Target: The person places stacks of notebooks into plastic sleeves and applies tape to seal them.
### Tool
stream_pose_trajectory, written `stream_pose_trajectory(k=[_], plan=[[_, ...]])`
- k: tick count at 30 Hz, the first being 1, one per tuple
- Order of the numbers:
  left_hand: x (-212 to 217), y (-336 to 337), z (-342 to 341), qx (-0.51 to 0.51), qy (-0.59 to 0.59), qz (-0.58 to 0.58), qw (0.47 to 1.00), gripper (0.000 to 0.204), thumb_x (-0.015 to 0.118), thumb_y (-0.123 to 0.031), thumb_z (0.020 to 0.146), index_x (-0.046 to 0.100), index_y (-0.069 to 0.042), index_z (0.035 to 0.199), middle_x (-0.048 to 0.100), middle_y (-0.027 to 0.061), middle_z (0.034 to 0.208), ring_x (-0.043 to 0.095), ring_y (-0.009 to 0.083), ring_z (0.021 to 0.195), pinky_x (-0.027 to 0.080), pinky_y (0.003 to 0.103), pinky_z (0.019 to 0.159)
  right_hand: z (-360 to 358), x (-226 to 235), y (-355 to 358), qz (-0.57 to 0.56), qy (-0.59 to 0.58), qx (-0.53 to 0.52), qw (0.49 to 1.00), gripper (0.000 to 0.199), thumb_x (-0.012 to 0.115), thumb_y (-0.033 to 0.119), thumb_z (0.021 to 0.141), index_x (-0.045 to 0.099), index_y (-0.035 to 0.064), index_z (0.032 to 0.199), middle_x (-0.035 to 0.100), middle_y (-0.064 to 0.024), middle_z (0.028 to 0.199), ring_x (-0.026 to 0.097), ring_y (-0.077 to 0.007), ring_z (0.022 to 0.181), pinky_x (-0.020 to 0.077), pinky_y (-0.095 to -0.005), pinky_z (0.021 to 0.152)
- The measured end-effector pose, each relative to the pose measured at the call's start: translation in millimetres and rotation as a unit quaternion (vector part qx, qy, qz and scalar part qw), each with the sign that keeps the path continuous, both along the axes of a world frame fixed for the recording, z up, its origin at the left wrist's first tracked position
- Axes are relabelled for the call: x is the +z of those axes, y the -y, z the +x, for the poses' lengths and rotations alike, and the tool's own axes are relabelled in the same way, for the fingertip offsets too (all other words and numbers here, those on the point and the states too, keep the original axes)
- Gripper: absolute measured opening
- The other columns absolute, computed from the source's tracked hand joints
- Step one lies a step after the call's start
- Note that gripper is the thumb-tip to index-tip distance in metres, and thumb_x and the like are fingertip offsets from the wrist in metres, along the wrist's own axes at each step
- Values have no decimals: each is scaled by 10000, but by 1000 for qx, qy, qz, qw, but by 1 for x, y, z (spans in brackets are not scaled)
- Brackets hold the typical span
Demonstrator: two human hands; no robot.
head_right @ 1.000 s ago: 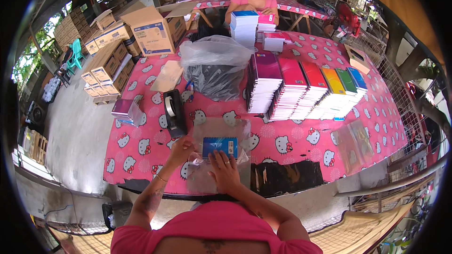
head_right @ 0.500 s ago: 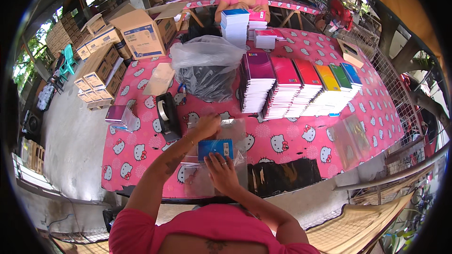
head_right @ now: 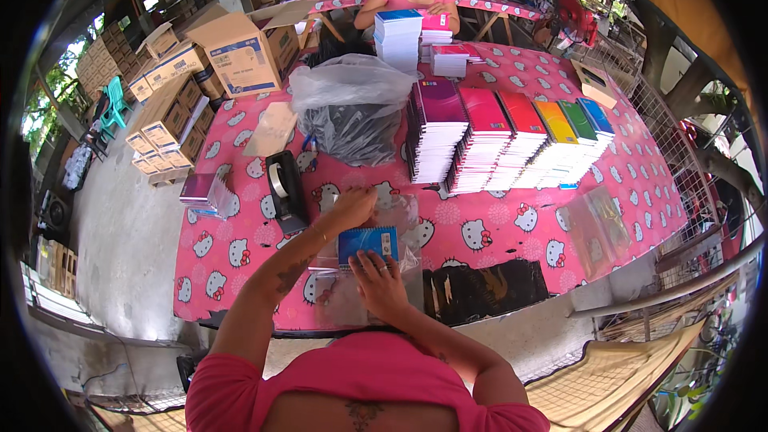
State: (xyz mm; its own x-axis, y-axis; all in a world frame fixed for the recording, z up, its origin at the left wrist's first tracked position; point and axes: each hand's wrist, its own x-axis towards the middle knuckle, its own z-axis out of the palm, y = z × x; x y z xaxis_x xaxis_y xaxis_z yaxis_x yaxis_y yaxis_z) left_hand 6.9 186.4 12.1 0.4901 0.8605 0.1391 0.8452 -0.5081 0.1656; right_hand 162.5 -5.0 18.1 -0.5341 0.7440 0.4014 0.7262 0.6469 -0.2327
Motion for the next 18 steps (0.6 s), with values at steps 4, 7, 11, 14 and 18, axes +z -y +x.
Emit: stream_pose_trajectory(k=[4,7,11,14,18], plan=[[-11,1,-9,-39,26,70,996,165,666,-200,833,648,-75,940,658,134,976,643,356,980,516,482,840,0,8,1,-6,1,7,1000,671,704,204,785,500,119,1418,472,-93,1446,455,-281,1324,325,-516,1097],[-10,-2,-12,-57,32,85,994,173,676,-194,829,643,-83,957,664,117,900,649,344,968,519,469,828,-1,8,2,4,-1,12,1000,666,704,201,787,501,120,1415,474,-95,1439,449,-280,1326,327,-513,1096],[28,2,-6,-8,122,-92,988,138,672,-188,829,660,-78,910,671,116,888,652,320,986,509,457,838,2,8,-1,-14,2,6,1000,654,704,203,787,507,121,1405,475,-97,1434,445,-278,1324,328,-513,1096],[54,19,-10,-6,140,-190,972,145,662,-195,842,656,-78,925,678,119,928,656,317,976,508,448,830,3,7,-1,-15,4,9,1000,644,698,219,799,505,127,1406,471,-95,1438,438,-275,1329,329,-519,1093],[51,62,-17,-106,149,-12,983,244,677,-212,829,657,-83,1035,681,111,987,668,321,926,527,438,781,-3,0,-4,-7,1,-5,1000,614,691,247,818,520,127,1395,469,-100,1442,430,-283,1344,322,-547,1096]])
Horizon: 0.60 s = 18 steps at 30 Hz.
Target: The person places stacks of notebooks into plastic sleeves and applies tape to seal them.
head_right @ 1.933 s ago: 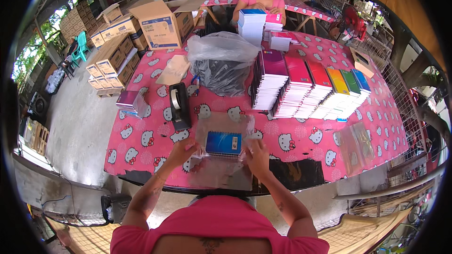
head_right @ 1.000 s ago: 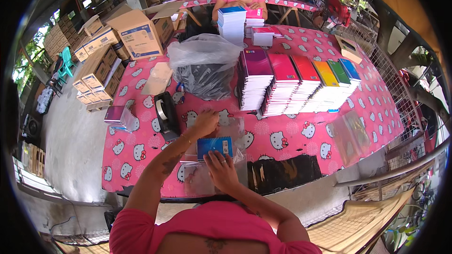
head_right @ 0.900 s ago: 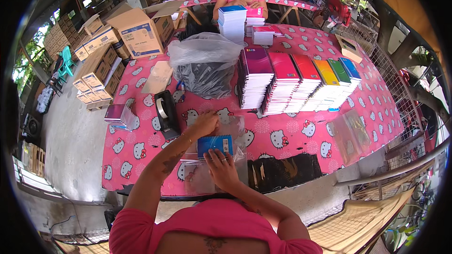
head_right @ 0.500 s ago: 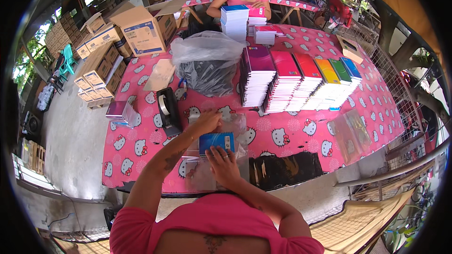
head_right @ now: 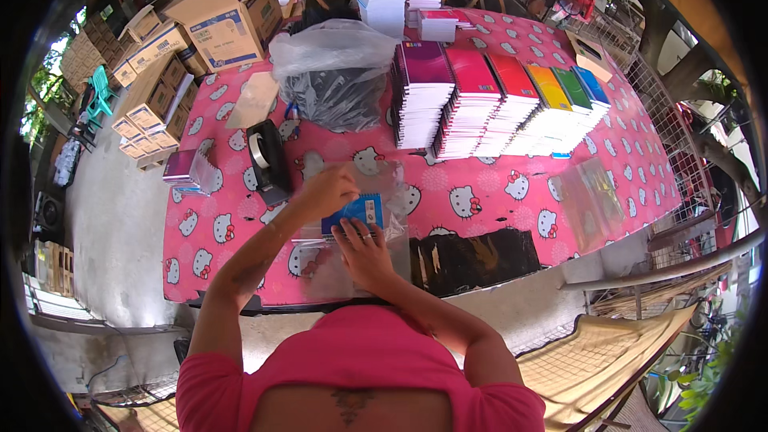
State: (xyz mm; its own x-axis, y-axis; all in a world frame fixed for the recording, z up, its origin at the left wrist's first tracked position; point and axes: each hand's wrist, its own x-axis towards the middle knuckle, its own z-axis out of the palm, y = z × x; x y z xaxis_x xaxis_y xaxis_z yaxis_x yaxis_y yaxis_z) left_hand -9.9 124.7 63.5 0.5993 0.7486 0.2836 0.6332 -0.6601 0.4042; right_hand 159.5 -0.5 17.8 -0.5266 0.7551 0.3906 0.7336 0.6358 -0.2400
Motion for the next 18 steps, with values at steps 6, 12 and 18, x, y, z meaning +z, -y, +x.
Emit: stream_pose_trajectory(k=[6,12,18], plan=[[-46,76,32,154,26,95,983,261,646,-152,802,665,-59,1044,681,112,1020,677,303,918,558,391,776,-2,-18,-5,3,24,-9,1000,553,700,260,798,600,82,1312,495,-140,1406,408,-333,1384,266,-606,1145],[-34,85,31,166,69,56,982,203,606,-121,882,663,-43,1061,706,146,1085,690,325,967,569,420,749,-4,-12,-5,-72,-13,5,997,611,660,197,804,517,30,1375,466,-193,1415,376,-392,1393,209,-616,1169],[-13,83,21,160,93,-172,967,314,614,-129,889,624,17,1167,682,208,1176,660,367,1086,559,443,861,16,-17,-21,-204,-322,-25,924,629,608,87,787,466,18,1396,387,-212,1441,330,-398,1388,211,-578,1156]])
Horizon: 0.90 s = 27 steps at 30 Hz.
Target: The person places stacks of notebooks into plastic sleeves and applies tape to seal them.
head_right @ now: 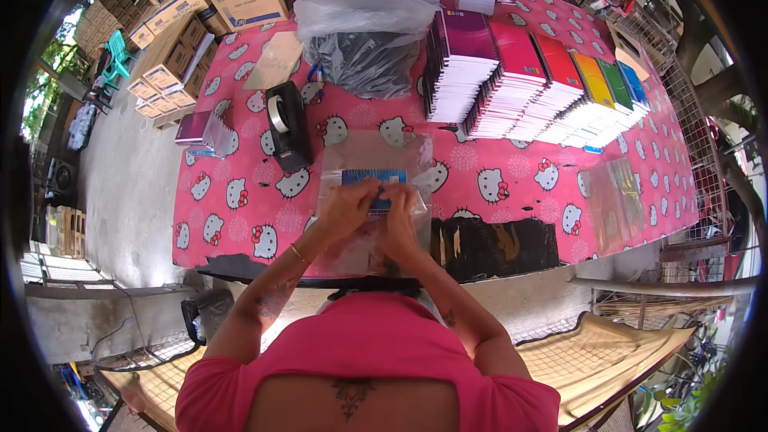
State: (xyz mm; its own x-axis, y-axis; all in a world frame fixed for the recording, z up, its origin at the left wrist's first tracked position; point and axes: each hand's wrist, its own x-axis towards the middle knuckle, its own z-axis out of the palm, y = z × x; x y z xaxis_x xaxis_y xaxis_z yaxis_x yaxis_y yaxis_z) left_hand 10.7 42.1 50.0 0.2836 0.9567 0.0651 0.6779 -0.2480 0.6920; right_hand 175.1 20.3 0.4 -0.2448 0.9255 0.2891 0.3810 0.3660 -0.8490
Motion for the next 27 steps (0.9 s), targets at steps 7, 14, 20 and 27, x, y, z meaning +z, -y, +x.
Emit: stream_pose_trajectory(k=[7,14,20,27], plan=[[-25,16,8,-19,-115,236,965,396,601,-135,904,592,40,1260,614,217,1304,570,395,1245,486,456,1014,23,32,-12,207,369,36,905,541,672,195,840,542,44,1343,543,-123,1264,533,-262,1216,371,-431,1028],[-27,36,-49,175,-164,230,943,345,641,-140,890,649,20,1195,581,243,1332,572,399,1218,481,460,1000,23,29,-10,229,374,42,898,451,661,272,863,601,69,1262,596,-61,1208,586,-219,1143,396,-424,977],[-27,-28,-171,439,204,-13,875,310,738,-275,882,720,-7,1037,687,83,885,644,184,842,486,328,718,22,24,-9,236,362,62,900,384,670,279,859,637,80,1186,618,-36,1151,612,-214,1083,407,-419,940],[-28,-19,-113,414,550,-29,724,271,697,-277,910,740,-31,1013,641,1,766,591,101,653,415,247,529,28,26,-12,229,365,46,901,381,709,283,832,651,100,1161,620,-32,1122,621,-223,1058,410,-422,912]])
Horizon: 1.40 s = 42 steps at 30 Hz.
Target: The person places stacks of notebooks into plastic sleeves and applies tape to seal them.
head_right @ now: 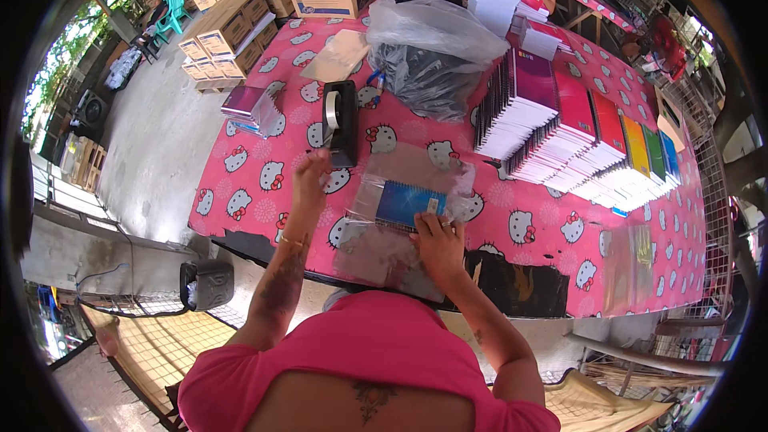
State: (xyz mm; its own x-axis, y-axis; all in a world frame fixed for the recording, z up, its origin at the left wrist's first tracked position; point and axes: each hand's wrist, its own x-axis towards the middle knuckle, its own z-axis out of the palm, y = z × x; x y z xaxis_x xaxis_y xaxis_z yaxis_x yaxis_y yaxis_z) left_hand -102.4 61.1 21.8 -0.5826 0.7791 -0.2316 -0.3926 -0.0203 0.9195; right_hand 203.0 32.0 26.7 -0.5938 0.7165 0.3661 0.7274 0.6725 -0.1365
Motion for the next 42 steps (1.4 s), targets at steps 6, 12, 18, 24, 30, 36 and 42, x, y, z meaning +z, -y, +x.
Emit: stream_pose_trajectory(k=[6,12,18,24,30,36,42], plan=[[-16,17,-39,15,-569,-208,796,146,689,-222,831,767,-98,821,699,187,772,709,319,678,530,405,572,-2,7,3,-6,-2,14,1000,386,722,283,820,652,103,1155,611,-29,1080,615,-229,1048,401,-418,915],[47,38,91,-226,-437,-34,870,250,695,-283,866,758,-41,878,717,188,786,711,347,708,537,441,614,0,8,0,3,-20,17,1000,395,735,290,800,650,101,1136,611,-21,1061,606,-217,1034,399,-409,914],[23,26,130,-256,-661,-150,689,441,682,-484,869,706,-46,817,707,191,813,671,422,830,487,513,779,1,5,1,0,-4,6,1000,430,744,307,790,650,107,1159,605,-25,1031,604,-213,1039,392,-402,923],[34,34,114,-293,-699,-119,641,390,695,-461,847,685,-74,898,694,160,936,647,370,908,460,492,826,-3,39,-11,-41,29,22,998,424,696,382,855,661,101,1171,610,-76,1022,624,-254,1041,392,-447,950],[25,61,140,-258,-726,164,616,308,710,-197,829,645,-83,1107,634,149,1086,620,338,980,458,480,851,12,-3,-119,-315,-106,112,937,515,532,526,961,711,95,1178,662,-155,1023,668,-301,962,476,-416,904],[45,53,95,-227,-495,68,836,408,553,40,849,587,-56,1245,630,248,1091,627,437,946,508,480,764,26,69,-148,-698,-142,18,702,846,219,743,974,646,100,1320,709,-139,1147,670,-221,1034,494,-338,899],[23,19,67,-228,-440,23,868,479,534,52,847,538,-32,1319,660,264,1067,656,424,956,535,428,774,2,109,-116,-451,-262,60,851,655,501,592,974,626,44,1311,709,-157,1149,682,-247,1039,503,-353,908]])
